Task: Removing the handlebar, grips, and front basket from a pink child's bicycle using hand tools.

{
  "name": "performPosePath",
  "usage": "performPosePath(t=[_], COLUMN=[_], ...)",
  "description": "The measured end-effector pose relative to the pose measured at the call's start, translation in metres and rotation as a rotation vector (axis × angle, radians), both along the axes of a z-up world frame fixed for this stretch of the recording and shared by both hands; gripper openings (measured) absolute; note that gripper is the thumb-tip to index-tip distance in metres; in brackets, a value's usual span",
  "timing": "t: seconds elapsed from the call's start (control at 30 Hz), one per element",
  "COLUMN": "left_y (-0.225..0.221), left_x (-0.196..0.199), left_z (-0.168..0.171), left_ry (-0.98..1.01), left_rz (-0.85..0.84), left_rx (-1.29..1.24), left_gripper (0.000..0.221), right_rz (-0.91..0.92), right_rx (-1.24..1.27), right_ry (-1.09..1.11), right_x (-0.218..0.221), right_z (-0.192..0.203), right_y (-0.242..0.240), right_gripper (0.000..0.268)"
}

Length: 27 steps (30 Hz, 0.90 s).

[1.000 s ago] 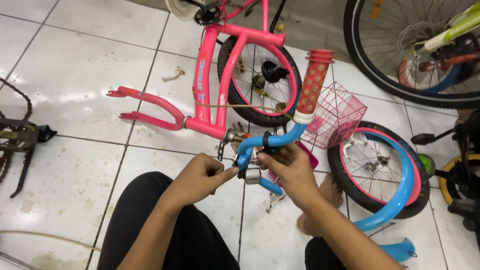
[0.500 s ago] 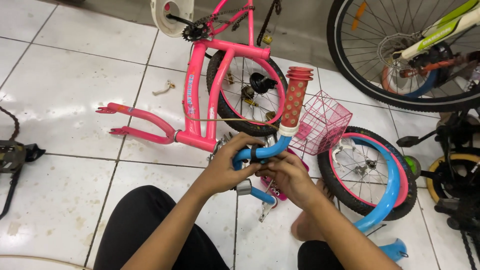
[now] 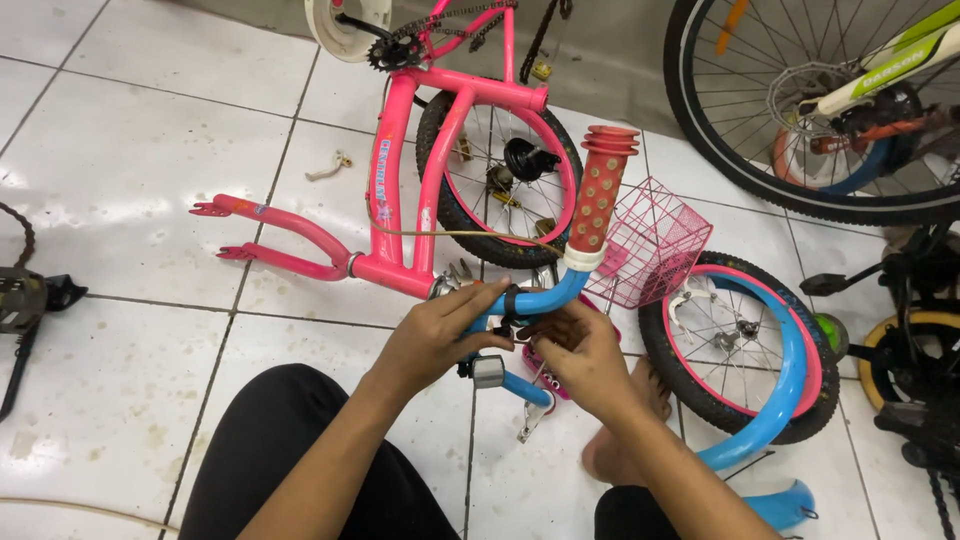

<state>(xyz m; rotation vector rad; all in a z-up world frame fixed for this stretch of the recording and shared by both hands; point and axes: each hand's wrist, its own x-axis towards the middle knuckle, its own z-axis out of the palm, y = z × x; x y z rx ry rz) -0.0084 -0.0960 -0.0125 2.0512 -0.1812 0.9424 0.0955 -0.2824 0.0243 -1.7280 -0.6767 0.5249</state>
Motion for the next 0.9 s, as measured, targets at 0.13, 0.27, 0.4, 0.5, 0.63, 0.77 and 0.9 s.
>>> performPosePath(t=[0.13, 0.27, 0.4, 0.5, 0.63, 0.77, 0.9], left_y=[0.003, 0.004, 0.001, -0.001, 0.009, 0.008, 0.005], left_x=[-0.002, -0.002, -0.002, 0.0, -0.003, -0.007, -0.007], left_z=[0.003, 0.004, 0.008, 0.0, 0.005, 0.013, 0.012], left_ry=[0.029, 0.031, 0.022, -0.002, 0.051, 0.053, 0.105], left_rz=[-0.008, -0.038, -0.064, -0.004, -0.069, -0.108, -0.126], left_rx=[0.017, -0.065, -0.051, -0.005, 0.007, -0.064, -0.12], left_gripper=[0.064, 0.043, 0.077, 0.074, 0.054, 0.035, 0.04], right_rz=[0.006, 0.026, 0.044, 0.057, 0.038, -0.11, -0.213], right_rx=[-0.018, -0.024, -0.07, -0.103, -0.099, 0.066, 0.246], right_ry=[-0.004, -0.02, -0.053, -0.07, -0.049, 0.019, 0.105], right_x=[0.001, -0.004, -0.001, -0.003, 0.001, 0.018, 0.029], right_z=[-0.01, 0.0, -0.004, -0.008, -0.015, -0.007, 0.016], right_y=[-0.001, 0.0, -0.004, -0.002, -0.005, -0.012, -0.016], right_gripper=[0.041, 0.038, 0.041, 0.042, 0.042, 0.034, 0.03])
